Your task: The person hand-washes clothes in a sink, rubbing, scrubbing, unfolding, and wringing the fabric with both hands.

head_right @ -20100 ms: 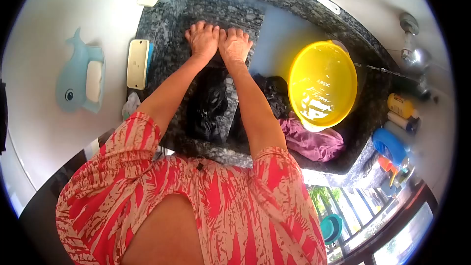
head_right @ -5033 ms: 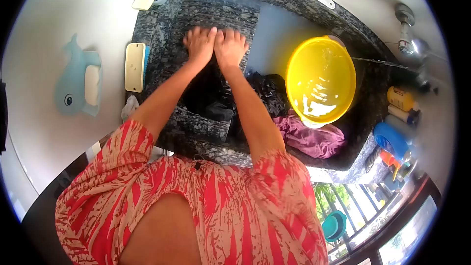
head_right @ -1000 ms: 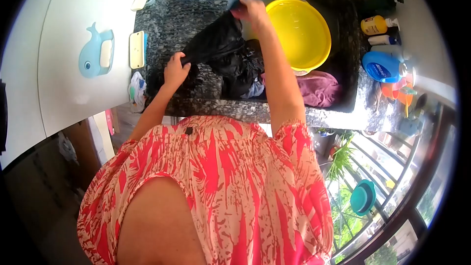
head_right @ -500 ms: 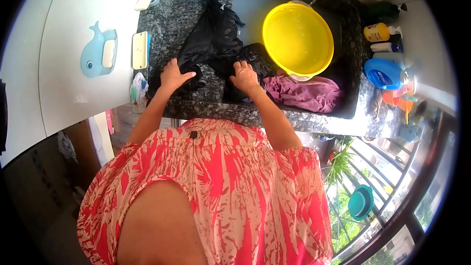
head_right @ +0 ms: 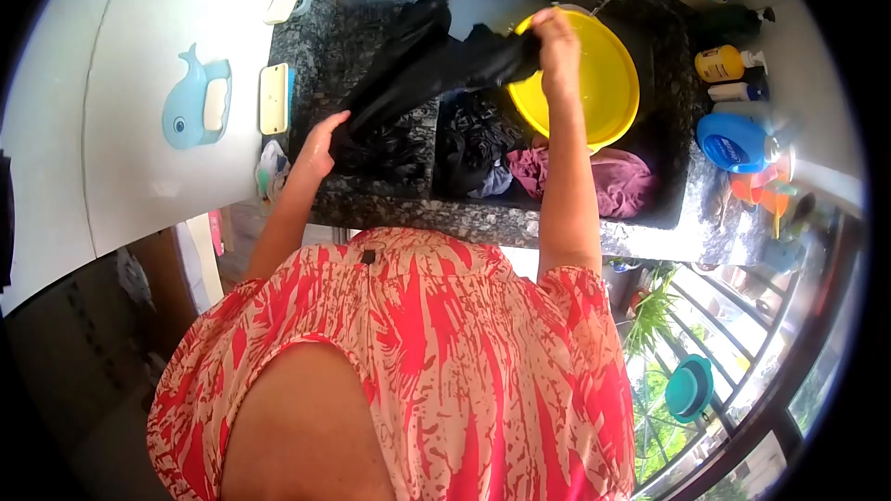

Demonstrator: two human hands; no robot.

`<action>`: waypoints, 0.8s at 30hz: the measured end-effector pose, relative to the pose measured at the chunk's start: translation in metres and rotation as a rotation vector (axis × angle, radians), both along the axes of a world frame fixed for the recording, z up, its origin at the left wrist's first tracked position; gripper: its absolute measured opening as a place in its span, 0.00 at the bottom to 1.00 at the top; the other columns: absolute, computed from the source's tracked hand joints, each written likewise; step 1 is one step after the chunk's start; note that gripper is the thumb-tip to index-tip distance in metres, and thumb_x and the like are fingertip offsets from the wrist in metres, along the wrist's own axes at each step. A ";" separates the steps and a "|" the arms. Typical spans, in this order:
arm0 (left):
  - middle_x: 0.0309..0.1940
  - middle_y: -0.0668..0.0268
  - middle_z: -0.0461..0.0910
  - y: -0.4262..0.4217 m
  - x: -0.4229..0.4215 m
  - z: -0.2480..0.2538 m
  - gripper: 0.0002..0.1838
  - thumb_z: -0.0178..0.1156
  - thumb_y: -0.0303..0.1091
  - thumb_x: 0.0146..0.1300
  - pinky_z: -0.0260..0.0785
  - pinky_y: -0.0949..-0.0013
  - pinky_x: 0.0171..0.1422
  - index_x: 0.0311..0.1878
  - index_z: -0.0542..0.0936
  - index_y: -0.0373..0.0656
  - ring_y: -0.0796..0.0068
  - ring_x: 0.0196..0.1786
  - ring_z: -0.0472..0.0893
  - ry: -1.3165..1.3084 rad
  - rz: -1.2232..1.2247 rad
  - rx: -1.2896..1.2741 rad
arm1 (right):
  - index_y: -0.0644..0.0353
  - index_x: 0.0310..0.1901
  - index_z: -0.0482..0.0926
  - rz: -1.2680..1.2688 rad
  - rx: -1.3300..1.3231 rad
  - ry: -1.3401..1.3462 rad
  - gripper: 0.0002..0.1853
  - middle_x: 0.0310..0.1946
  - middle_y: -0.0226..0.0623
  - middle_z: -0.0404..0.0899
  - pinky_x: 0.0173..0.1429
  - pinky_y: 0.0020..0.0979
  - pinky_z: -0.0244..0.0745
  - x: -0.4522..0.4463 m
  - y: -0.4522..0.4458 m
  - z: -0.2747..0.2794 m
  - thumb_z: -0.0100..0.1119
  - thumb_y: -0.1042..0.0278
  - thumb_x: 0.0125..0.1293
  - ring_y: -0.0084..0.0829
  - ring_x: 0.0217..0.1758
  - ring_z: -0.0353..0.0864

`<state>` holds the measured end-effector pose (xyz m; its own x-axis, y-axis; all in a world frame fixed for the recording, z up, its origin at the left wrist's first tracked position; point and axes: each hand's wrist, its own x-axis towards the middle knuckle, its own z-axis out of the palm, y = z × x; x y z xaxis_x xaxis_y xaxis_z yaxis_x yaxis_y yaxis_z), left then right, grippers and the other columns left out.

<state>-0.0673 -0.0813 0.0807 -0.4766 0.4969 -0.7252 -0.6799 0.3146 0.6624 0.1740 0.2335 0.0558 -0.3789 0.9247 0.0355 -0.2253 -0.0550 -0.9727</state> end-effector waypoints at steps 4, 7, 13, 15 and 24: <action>0.38 0.63 0.81 -0.022 0.011 -0.031 0.21 0.65 0.42 0.60 0.71 0.68 0.41 0.49 0.79 0.35 0.73 0.37 0.80 0.259 -0.245 -0.229 | 0.61 0.39 0.83 0.187 0.257 -0.603 0.11 0.33 0.47 0.83 0.47 0.33 0.76 -0.015 -0.039 -0.078 0.53 0.67 0.61 0.39 0.39 0.84; 0.39 0.61 0.82 -0.020 0.025 -0.016 0.25 0.65 0.45 0.57 0.71 0.66 0.45 0.50 0.78 0.34 0.69 0.40 0.81 0.507 -0.432 -0.278 | 0.61 0.40 0.83 0.213 0.042 -0.536 0.13 0.34 0.47 0.84 0.48 0.34 0.76 -0.038 -0.056 -0.096 0.57 0.63 0.59 0.41 0.41 0.84; 0.29 0.46 0.81 -0.011 0.068 0.016 0.22 0.65 0.44 0.53 0.72 0.47 0.42 0.42 0.72 0.37 0.42 0.37 0.80 1.194 -1.059 -0.504 | 0.58 0.45 0.83 0.154 0.168 -0.624 0.18 0.35 0.46 0.84 0.47 0.34 0.76 -0.126 -0.018 -0.092 0.62 0.55 0.58 0.38 0.40 0.84; 0.28 0.45 0.80 -0.015 0.077 0.015 0.21 0.65 0.43 0.54 0.72 0.47 0.41 0.43 0.72 0.38 0.43 0.36 0.81 1.199 -1.068 -0.533 | 0.52 0.44 0.84 0.228 0.218 -0.701 0.21 0.36 0.48 0.84 0.49 0.38 0.76 -0.155 -0.026 -0.073 0.61 0.45 0.58 0.43 0.43 0.84; 0.37 0.57 0.77 -0.025 0.084 -0.012 0.25 0.70 0.42 0.48 0.62 0.54 0.54 0.45 0.73 0.40 0.56 0.46 0.76 1.630 -1.069 -0.333 | 0.47 0.53 0.79 0.739 0.528 -1.043 0.24 0.50 0.40 0.81 0.57 0.39 0.75 -0.186 -0.090 -0.072 0.62 0.50 0.55 0.42 0.54 0.80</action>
